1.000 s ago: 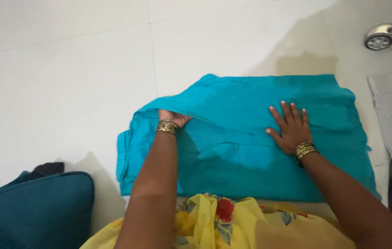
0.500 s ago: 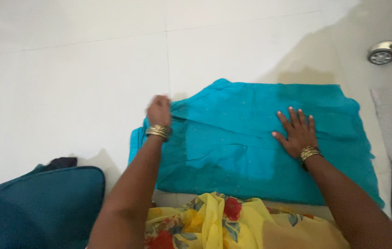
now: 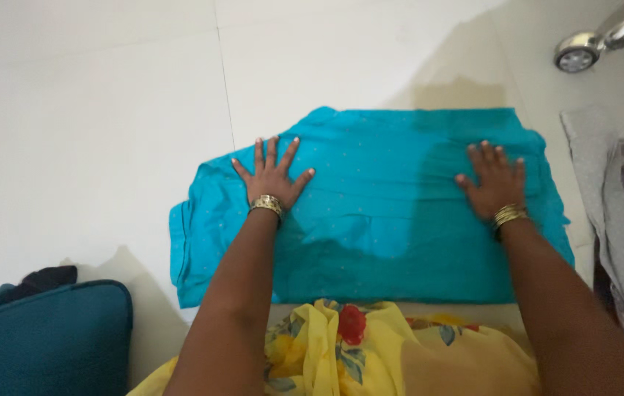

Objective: The person folds a teal shirt by first buttoning the cuffs, then folding the sleeves and the body of the shirt inward multiple times until it is a neat rectangle.

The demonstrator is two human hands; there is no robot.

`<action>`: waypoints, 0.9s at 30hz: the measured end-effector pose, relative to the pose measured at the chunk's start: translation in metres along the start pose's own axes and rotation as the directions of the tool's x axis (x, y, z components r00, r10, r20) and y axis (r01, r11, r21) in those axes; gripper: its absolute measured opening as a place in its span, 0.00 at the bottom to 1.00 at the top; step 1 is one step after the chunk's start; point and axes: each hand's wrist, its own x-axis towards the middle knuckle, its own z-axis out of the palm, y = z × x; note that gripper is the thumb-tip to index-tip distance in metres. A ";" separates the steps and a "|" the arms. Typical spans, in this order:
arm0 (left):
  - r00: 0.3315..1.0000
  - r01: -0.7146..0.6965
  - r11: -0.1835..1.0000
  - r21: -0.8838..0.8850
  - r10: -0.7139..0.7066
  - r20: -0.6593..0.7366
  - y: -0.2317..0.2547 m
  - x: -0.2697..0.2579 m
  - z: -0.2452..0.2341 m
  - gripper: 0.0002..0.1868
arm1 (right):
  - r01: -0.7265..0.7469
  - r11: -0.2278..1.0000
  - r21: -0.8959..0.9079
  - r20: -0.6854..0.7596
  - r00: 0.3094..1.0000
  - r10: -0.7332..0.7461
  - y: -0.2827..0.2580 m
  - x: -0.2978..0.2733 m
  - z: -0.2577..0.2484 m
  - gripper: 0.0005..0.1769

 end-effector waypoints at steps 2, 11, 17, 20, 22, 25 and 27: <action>1.000 0.006 1.000 0.018 -0.006 0.017 0.001 0.000 0.001 0.45 | -0.093 0.995 0.026 0.007 0.996 0.093 0.013 -0.004 -0.002 0.47; 0.999 0.033 0.999 0.024 -0.033 0.002 0.005 0.007 0.007 0.46 | -0.071 0.994 0.086 -0.144 0.986 0.082 -0.048 0.029 -0.002 0.51; 0.999 0.045 0.998 0.042 -0.045 -0.012 0.006 0.007 0.004 0.46 | 0.433 0.892 0.132 -0.091 0.901 -0.424 -0.218 0.041 0.023 0.47; 0.999 0.039 0.998 0.039 -0.039 0.000 0.006 0.007 0.001 0.46 | 0.430 0.898 0.093 -0.009 0.902 -0.432 -0.218 0.056 0.019 0.48; 0.999 0.036 0.999 0.039 -0.036 0.012 0.005 0.006 0.001 0.45 | 0.353 0.932 0.086 -0.057 0.935 -0.350 -0.178 0.074 0.012 0.46; 1.000 0.025 0.999 0.042 -0.025 0.015 0.005 0.010 0.000 0.45 | 0.216 0.969 0.124 -0.143 0.970 -0.198 -0.095 0.085 -0.005 0.47; 1.000 0.020 0.999 0.044 -0.021 0.009 0.001 0.008 0.001 0.45 | -0.030 0.996 0.088 0.000 1.000 0.030 -0.049 0.086 -0.016 0.47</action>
